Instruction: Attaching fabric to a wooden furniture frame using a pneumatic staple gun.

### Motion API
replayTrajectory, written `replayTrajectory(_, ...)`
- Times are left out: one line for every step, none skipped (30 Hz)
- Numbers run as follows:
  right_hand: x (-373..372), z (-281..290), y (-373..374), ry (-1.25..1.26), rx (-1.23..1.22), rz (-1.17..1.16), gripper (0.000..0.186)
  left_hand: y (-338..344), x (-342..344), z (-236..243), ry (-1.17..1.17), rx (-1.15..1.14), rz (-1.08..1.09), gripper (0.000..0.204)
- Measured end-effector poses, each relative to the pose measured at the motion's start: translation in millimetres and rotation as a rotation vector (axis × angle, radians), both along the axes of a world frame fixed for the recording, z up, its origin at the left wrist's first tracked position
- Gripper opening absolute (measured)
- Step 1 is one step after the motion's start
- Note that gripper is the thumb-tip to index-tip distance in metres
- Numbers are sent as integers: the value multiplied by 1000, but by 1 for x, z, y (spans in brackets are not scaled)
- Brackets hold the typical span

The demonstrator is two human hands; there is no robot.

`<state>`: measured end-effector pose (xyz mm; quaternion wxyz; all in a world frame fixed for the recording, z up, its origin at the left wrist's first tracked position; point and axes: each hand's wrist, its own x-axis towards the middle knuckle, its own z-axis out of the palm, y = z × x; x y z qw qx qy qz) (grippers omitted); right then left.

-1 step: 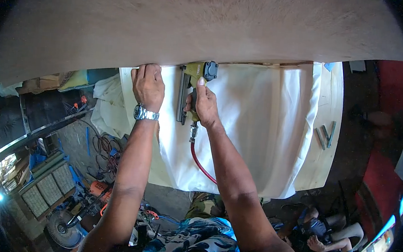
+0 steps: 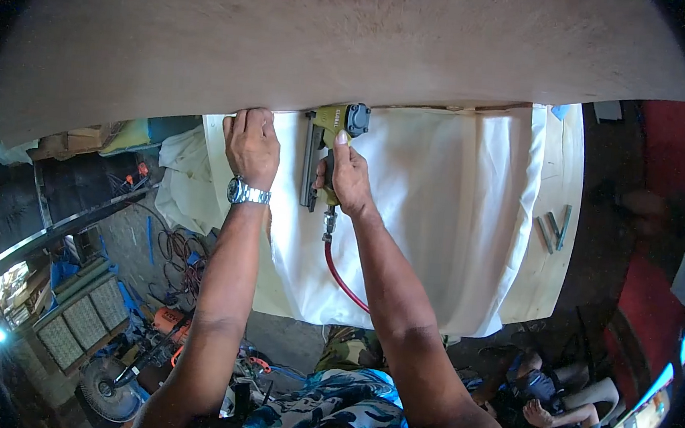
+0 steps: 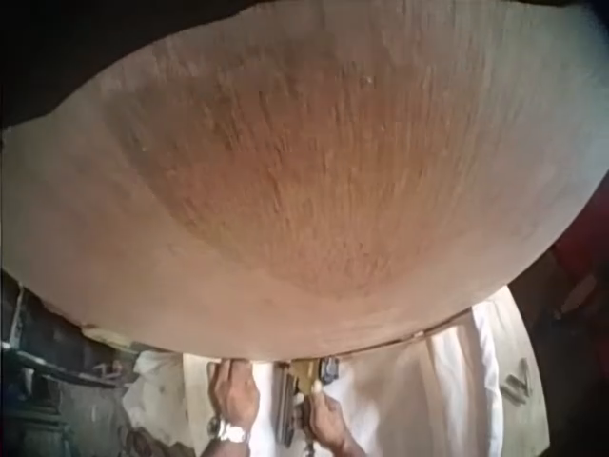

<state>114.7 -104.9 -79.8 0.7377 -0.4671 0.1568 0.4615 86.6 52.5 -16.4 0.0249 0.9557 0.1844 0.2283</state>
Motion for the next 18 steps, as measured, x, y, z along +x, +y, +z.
replayTrajectory(0, 3, 1, -13, -8, 6, 66, 0, 0, 1, 2, 3, 0, 11)
replayTrajectory(0, 5, 3, -26, -15, 11, 65, 1, 0, 1, -17, 6, 12, 11)
replayTrajectory(-1, 7, 5, -24, -13, 11, 65, 1, 0, 2, -35, 9, 23, 11)
replayTrajectory(-1, 9, 6, -32, -32, 16, 65, 1, 1, 1, -34, 9, 21, 11)
replayTrajectory(-1, 12, 7, -39, -50, 21, 65, 2, 1, 1, -32, 6, 25, 11)
replayTrajectory(-2, 14, 8, -21, -39, -12, 58, 2, 0, 0, -30, 4, 29, 11)
replayTrajectory(-1, 12, 7, -22, -39, -18, 58, 3, 0, 1, -30, -9, 21, 12)
replayTrajectory(0, 9, 6, -16, -23, -25, 58, 1, 0, 0, -31, -9, 15, 12)
replayTrajectory(0, 7, 5, -9, -8, -32, 59, 0, 0, 0, -28, -17, 15, 12)
replayTrajectory(-2, 6, 4, -8, -7, -34, 59, -1, -2, 0, -23, -23, 18, 14)
replayTrajectory(-5, 6, 4, 16, 34, -35, 59, -1, -2, 0, -21, -22, 16, 14)
replayTrajectory(-7, 6, 3, 40, 75, -36, 59, -1, -2, -2, -58, -79, 58, 16)
replayTrajectory(-8, 10, 4, 30, 104, -32, 60, -2, -1, -2, -93, -137, 104, 19)
replayTrajectory(-11, 10, 3, 33, 104, -31, 60, -4, 0, -2, -135, -179, 119, 24)
replayTrajectory(-12, 10, 3, 38, 115, -31, 60, -6, -1, -3, -132, -179, 121, 24)
replayTrajectory(-13, 11, 3, 42, 127, -34, 61, -6, -2, -4, -153, -179, 170, 26)
replayTrajectory(-13, 12, 4, 43, 128, -34, 61, -6, -2, -5, -175, -179, 219, 28)
replayTrajectory(-12, 12, 3, 39, 133, -31, 61, -6, -3, -5, -174, -179, 219, 28)
